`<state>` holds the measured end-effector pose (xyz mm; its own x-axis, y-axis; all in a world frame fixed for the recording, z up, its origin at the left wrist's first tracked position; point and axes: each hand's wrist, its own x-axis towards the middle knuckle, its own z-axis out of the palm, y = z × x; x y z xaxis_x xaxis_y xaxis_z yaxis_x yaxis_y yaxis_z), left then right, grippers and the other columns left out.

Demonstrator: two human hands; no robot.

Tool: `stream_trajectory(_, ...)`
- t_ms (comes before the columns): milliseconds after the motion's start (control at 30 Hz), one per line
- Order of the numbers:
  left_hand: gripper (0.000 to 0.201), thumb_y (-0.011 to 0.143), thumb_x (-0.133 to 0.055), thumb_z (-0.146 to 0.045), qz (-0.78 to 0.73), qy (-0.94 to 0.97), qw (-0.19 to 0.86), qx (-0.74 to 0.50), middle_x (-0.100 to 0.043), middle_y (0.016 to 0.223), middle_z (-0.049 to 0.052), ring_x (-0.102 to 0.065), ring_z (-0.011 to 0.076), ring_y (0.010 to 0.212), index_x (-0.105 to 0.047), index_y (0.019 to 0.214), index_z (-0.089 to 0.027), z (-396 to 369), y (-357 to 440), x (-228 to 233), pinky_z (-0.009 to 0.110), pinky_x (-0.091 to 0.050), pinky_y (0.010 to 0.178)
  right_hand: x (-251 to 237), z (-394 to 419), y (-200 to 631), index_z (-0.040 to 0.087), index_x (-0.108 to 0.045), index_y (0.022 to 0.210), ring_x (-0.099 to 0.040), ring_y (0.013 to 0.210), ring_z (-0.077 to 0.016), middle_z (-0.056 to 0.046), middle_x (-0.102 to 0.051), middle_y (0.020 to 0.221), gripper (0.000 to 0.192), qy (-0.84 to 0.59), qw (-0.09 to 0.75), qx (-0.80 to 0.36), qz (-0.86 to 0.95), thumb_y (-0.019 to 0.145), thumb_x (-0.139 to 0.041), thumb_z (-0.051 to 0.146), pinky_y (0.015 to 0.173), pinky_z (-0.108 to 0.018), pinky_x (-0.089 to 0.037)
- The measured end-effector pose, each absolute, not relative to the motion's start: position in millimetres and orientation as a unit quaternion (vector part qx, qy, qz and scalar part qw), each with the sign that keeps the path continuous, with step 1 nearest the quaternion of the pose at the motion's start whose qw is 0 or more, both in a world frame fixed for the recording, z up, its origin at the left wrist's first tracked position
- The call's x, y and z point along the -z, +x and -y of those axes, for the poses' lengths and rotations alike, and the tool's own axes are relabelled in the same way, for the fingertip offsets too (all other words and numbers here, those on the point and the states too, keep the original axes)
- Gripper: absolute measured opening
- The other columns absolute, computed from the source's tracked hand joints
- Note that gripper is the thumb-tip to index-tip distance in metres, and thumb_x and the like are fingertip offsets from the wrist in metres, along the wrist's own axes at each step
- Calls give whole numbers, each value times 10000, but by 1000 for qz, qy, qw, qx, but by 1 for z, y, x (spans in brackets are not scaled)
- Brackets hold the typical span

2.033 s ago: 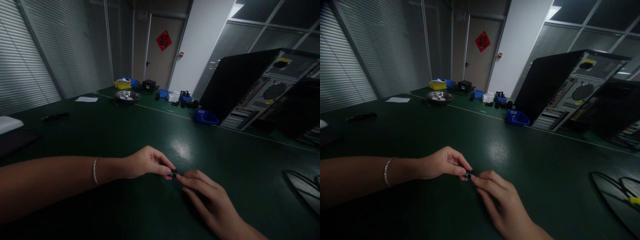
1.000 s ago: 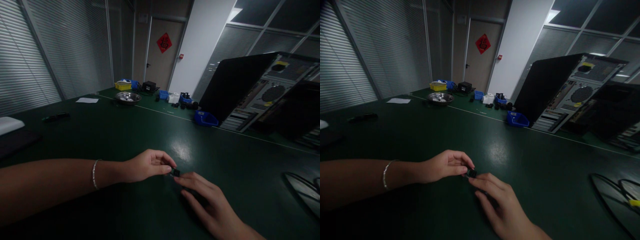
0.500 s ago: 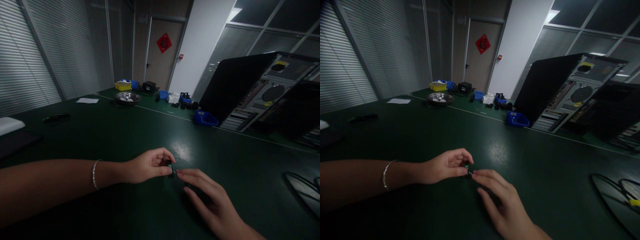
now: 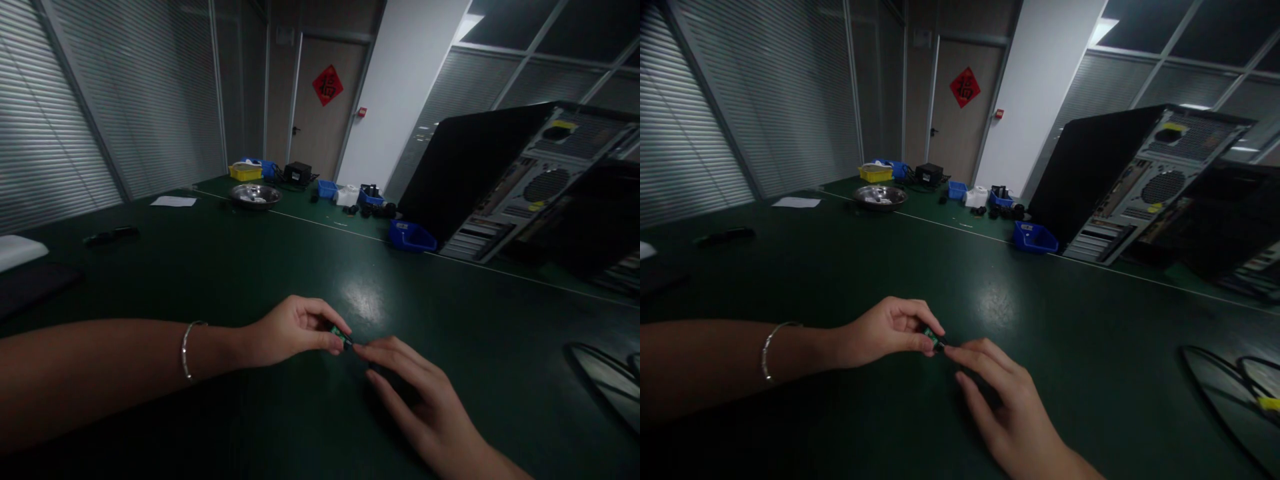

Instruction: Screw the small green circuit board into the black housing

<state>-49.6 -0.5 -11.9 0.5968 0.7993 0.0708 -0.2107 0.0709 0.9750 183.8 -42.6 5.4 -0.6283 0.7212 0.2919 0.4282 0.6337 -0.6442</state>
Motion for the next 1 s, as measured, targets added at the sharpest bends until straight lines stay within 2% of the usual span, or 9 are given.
stream_trajectory(200,222,685,-776,-142,-260,588,650,-405,-577,860,-11,-660,96,761,-729,902,-143,4,-47,9,246,-545,742,-3,42,185,278,-532,1258,-616,942,-135,-54,-610,1095,376,-335,266,-265,864,925,-485,111,798,-240,-522)
stream_trajectory(500,230,685,-779,-171,-290,538,715,-340,-699,801,13,-689,116,740,-723,904,-129,-1,-50,6,274,-537,783,-3,41,183,319,-505,1275,-613,984,-125,-32,-609,1107,412,-328,270,-264,866,926,-487,101,824,-226,-516)
stream_trajectory(900,224,700,-771,-191,-290,530,731,-317,-704,786,21,-688,118,728,-709,904,-124,-2,-49,4,255,-527,750,-5,43,184,305,-502,1278,-617,997,-130,-49,-617,1129,413,-316,269,-254,874,923,-485,94,835,-227,-519)
stream_trajectory(1000,274,742,-742,-210,-283,540,719,-332,-689,811,28,-668,119,733,-667,991,-125,-1,-49,6,277,-520,746,-4,42,186,303,-501,1275,-616,1004,-136,-45,-619,1128,408,-330,285,-244,866,919,-496,106,851,-237,-515)
